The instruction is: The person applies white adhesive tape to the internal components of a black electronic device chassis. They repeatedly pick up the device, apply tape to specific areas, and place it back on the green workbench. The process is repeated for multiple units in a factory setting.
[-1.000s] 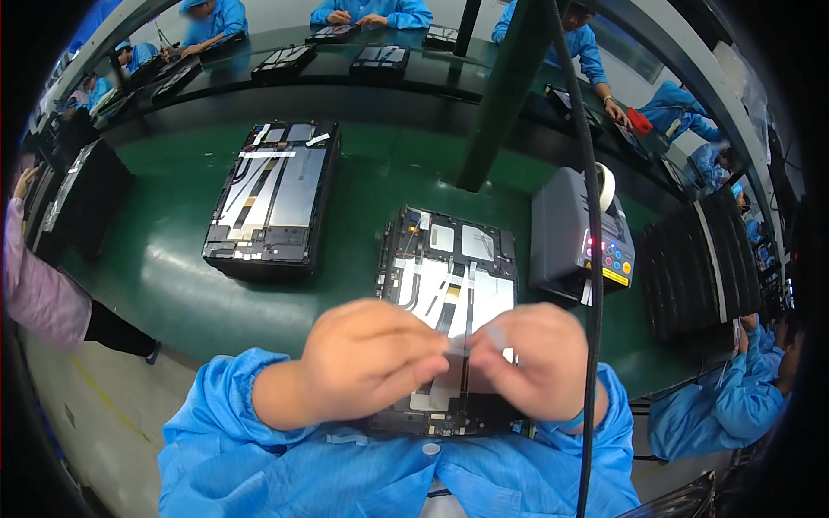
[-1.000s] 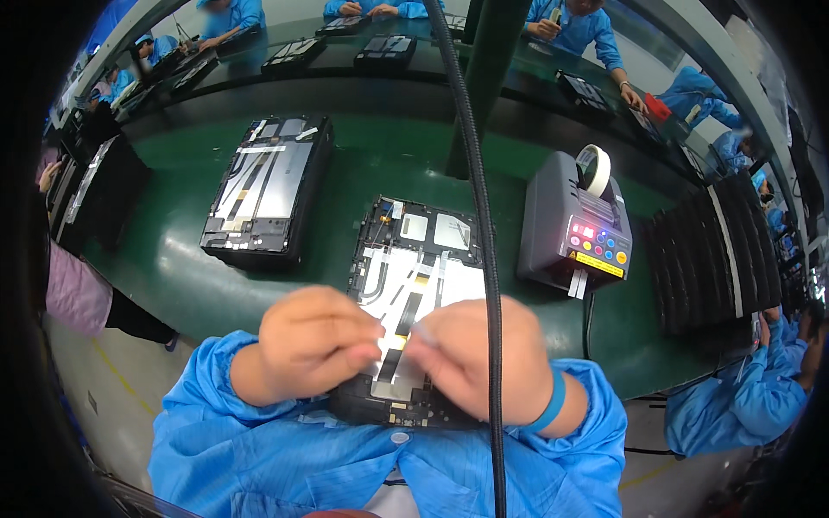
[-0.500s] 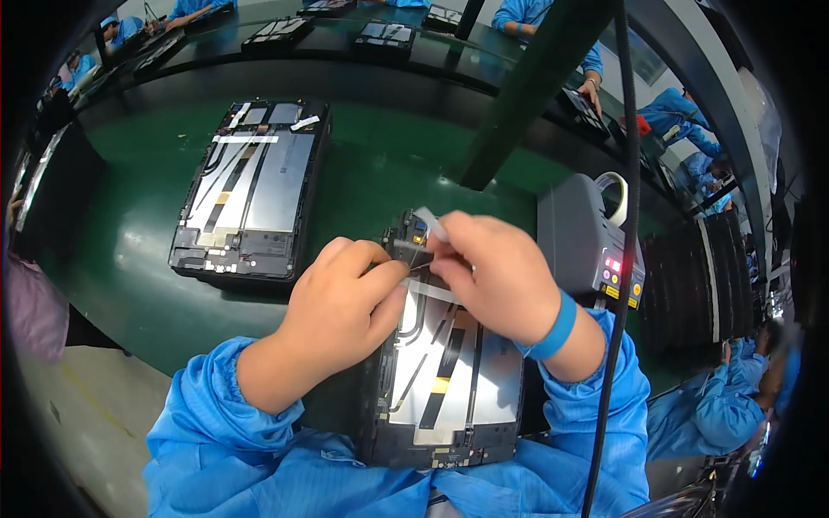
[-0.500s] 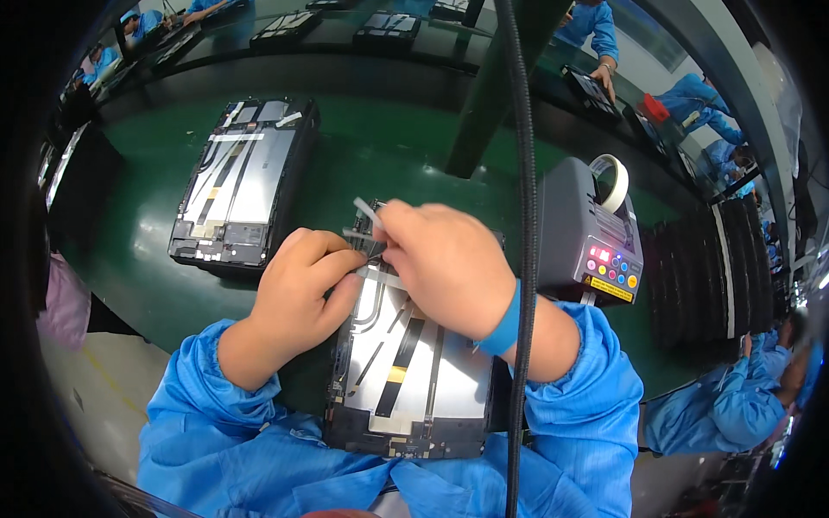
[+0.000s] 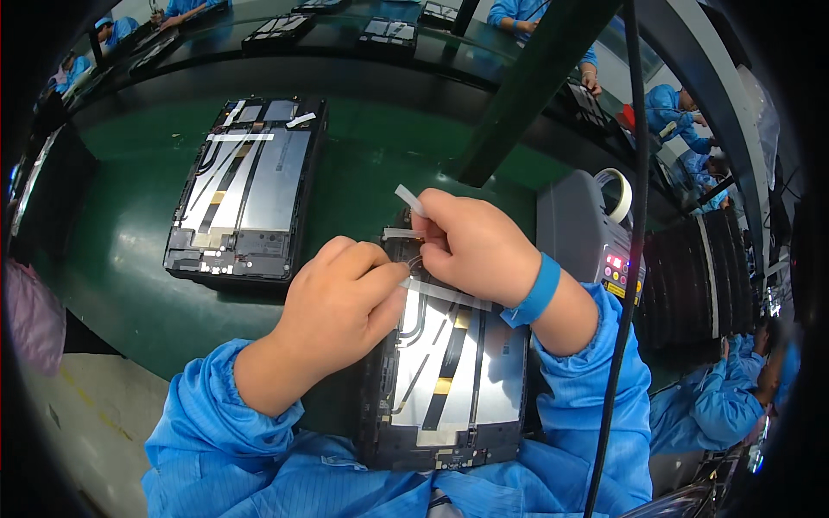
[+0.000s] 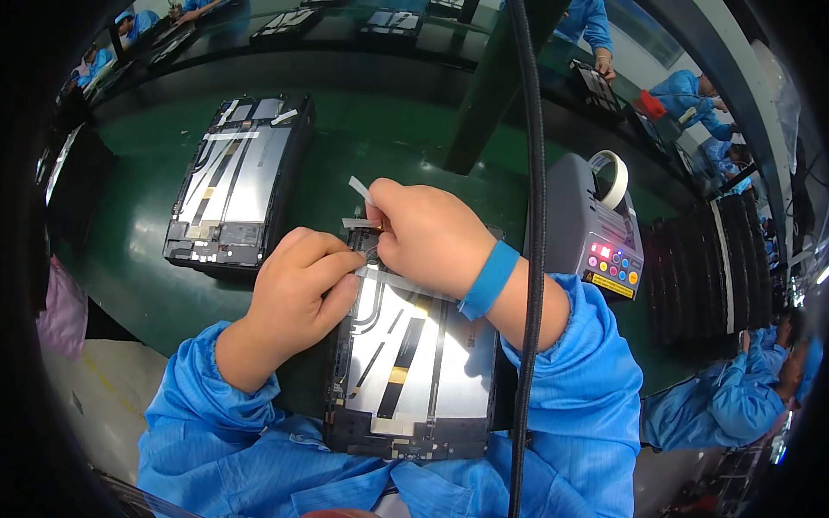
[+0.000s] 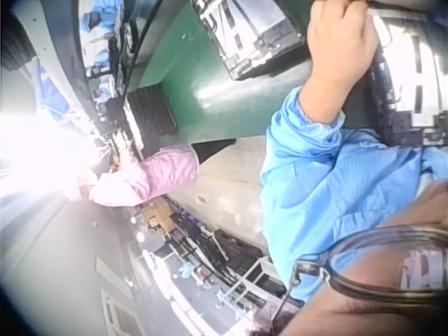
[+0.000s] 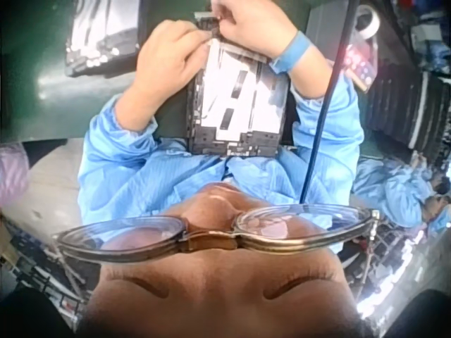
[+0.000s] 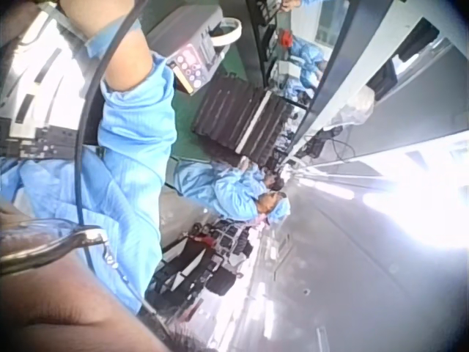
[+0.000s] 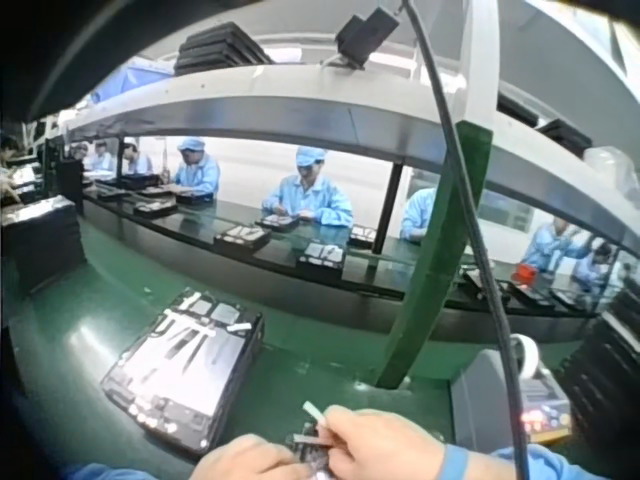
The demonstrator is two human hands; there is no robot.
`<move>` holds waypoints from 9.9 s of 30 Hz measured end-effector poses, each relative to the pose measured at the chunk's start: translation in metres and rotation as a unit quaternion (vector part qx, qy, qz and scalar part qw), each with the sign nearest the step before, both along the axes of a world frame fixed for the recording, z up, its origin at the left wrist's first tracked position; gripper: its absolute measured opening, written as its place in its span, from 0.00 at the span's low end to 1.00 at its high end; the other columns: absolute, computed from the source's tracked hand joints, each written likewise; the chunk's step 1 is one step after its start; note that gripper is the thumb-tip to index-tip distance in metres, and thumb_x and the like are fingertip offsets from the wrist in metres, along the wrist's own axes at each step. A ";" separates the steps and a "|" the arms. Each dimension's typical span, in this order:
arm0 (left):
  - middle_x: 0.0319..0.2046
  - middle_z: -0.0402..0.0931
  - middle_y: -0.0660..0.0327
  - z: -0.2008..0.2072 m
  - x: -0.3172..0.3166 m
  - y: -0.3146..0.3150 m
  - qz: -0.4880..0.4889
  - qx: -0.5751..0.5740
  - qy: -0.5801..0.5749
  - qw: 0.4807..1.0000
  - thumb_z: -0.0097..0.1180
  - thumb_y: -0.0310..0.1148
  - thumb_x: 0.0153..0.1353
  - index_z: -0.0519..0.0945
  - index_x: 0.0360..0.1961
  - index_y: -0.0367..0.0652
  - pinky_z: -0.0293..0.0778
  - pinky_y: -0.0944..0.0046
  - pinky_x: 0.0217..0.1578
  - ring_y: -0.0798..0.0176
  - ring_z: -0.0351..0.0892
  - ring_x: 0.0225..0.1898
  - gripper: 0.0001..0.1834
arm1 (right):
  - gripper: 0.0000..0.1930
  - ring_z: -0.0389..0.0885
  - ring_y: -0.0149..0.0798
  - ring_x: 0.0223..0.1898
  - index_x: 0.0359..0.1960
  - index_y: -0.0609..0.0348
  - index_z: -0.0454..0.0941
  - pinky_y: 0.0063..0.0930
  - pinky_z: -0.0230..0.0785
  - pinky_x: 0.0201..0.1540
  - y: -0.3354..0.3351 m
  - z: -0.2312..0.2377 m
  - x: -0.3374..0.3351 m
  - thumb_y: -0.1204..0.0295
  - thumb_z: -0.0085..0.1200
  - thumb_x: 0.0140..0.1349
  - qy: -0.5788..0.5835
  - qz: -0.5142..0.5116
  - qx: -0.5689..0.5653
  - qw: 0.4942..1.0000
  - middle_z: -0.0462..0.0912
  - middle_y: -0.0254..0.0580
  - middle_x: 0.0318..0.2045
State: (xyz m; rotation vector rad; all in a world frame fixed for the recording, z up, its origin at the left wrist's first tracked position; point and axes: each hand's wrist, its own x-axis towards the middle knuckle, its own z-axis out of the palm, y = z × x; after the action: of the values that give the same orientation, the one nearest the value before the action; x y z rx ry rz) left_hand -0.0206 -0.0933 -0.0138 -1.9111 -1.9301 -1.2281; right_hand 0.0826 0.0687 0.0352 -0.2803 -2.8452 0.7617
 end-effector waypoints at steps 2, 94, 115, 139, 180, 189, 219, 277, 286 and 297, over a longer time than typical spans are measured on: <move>0.31 0.76 0.58 -0.001 0.000 0.001 -0.003 0.009 0.003 1.000 0.59 0.26 0.48 0.81 0.33 0.38 0.71 0.58 0.35 0.54 0.74 0.33 0.09 | 0.07 0.78 0.50 0.30 0.33 0.60 0.71 0.38 0.70 0.34 0.003 -0.003 0.002 0.78 0.52 0.51 0.012 -0.007 -0.052 0.999 0.78 0.47 0.25; 0.50 0.67 0.50 -0.017 -0.009 0.003 -0.038 -0.050 -0.014 0.998 0.54 0.34 0.50 0.78 0.47 0.46 0.58 0.44 0.59 0.37 0.60 0.61 0.20 | 0.06 0.77 0.51 0.32 0.32 0.58 0.74 0.39 0.68 0.35 0.009 0.014 0.015 0.69 0.53 0.60 -0.089 0.029 0.056 0.994 0.78 0.47 0.27; 0.50 0.67 0.49 -0.017 -0.009 0.003 -0.044 -0.054 -0.035 0.997 0.55 0.34 0.49 0.79 0.49 0.47 0.57 0.45 0.60 0.38 0.60 0.62 0.22 | 0.11 0.74 0.45 0.24 0.25 0.60 0.71 0.34 0.65 0.27 0.021 0.007 0.007 0.69 0.61 0.54 -0.074 0.050 0.053 0.995 0.75 0.45 0.21; 0.52 0.65 0.47 -0.013 -0.008 0.003 -0.049 -0.060 -0.009 0.997 0.52 0.32 0.49 0.79 0.47 0.48 0.56 0.43 0.60 0.36 0.56 0.63 0.20 | 0.07 0.80 0.35 0.25 0.33 0.62 0.77 0.27 0.70 0.30 0.022 0.005 0.012 0.75 0.59 0.54 -0.056 -0.058 -0.133 0.988 0.81 0.42 0.23; 0.40 0.75 0.53 0.013 0.029 -0.043 -0.143 0.080 -0.132 0.978 0.60 0.57 0.53 0.76 0.51 0.36 0.69 0.61 0.43 0.54 0.75 0.43 0.36 | 0.12 0.78 0.52 0.32 0.29 0.56 0.75 0.43 0.70 0.34 -0.081 0.014 0.104 0.61 0.46 0.63 0.064 -0.011 -0.034 0.997 0.79 0.47 0.27; 0.20 0.77 0.62 0.044 0.088 -0.041 -0.213 0.043 -0.080 0.973 0.67 0.29 0.47 0.82 0.26 0.42 0.69 0.63 0.26 0.61 0.76 0.23 0.06 | 0.07 0.79 0.49 0.28 0.33 0.56 0.80 0.37 0.70 0.30 -0.114 0.000 0.163 0.69 0.58 0.56 0.240 -0.171 -0.178 0.939 0.80 0.44 0.25; 0.37 0.79 0.47 0.065 0.019 0.015 0.018 -0.276 0.056 0.959 0.61 0.45 0.49 0.79 0.41 0.34 0.73 0.55 0.43 0.46 0.79 0.40 0.25 | 0.42 0.41 0.52 0.71 0.68 0.69 0.25 0.38 0.34 0.70 -0.146 -0.077 0.165 0.70 0.44 0.66 0.150 -0.051 -0.390 0.907 0.40 0.63 0.70; 0.54 0.71 0.48 0.038 0.023 0.010 -0.070 -0.218 0.010 0.973 0.64 0.39 0.52 0.87 0.29 0.47 0.54 0.45 0.62 0.40 0.51 0.67 0.09 | 0.08 0.74 0.38 0.24 0.27 0.61 0.79 0.30 0.67 0.29 -0.004 0.006 0.064 0.68 0.55 0.57 -0.121 0.037 -0.032 0.991 0.78 0.42 0.21; 0.54 0.71 0.50 0.039 0.023 0.016 -0.067 -0.229 0.042 0.970 0.67 0.39 0.48 0.86 0.32 0.48 0.53 0.45 0.63 0.40 0.52 0.67 0.10 | 0.17 0.70 0.29 0.18 0.20 0.59 0.70 0.27 0.61 0.19 -0.008 0.003 0.070 0.61 0.65 0.50 -0.155 -0.167 -0.123 0.966 0.72 0.35 0.16; 0.67 0.48 0.38 0.002 0.028 -0.113 -0.042 -0.087 -0.222 0.970 0.43 0.55 0.64 0.51 0.66 0.27 0.35 0.51 0.68 0.44 0.39 0.72 0.43 | 0.35 0.50 0.50 0.70 0.67 0.66 0.50 0.42 0.44 0.69 -0.099 -0.073 0.163 0.60 0.48 0.65 0.156 -0.141 -0.353 0.912 0.53 0.59 0.67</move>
State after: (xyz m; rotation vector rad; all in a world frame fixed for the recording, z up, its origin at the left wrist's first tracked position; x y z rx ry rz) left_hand 0.0071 -0.2065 -0.0118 -1.9428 -2.2535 -1.6822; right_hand 0.2453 -0.0300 -0.0376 -0.5844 -2.0723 1.5737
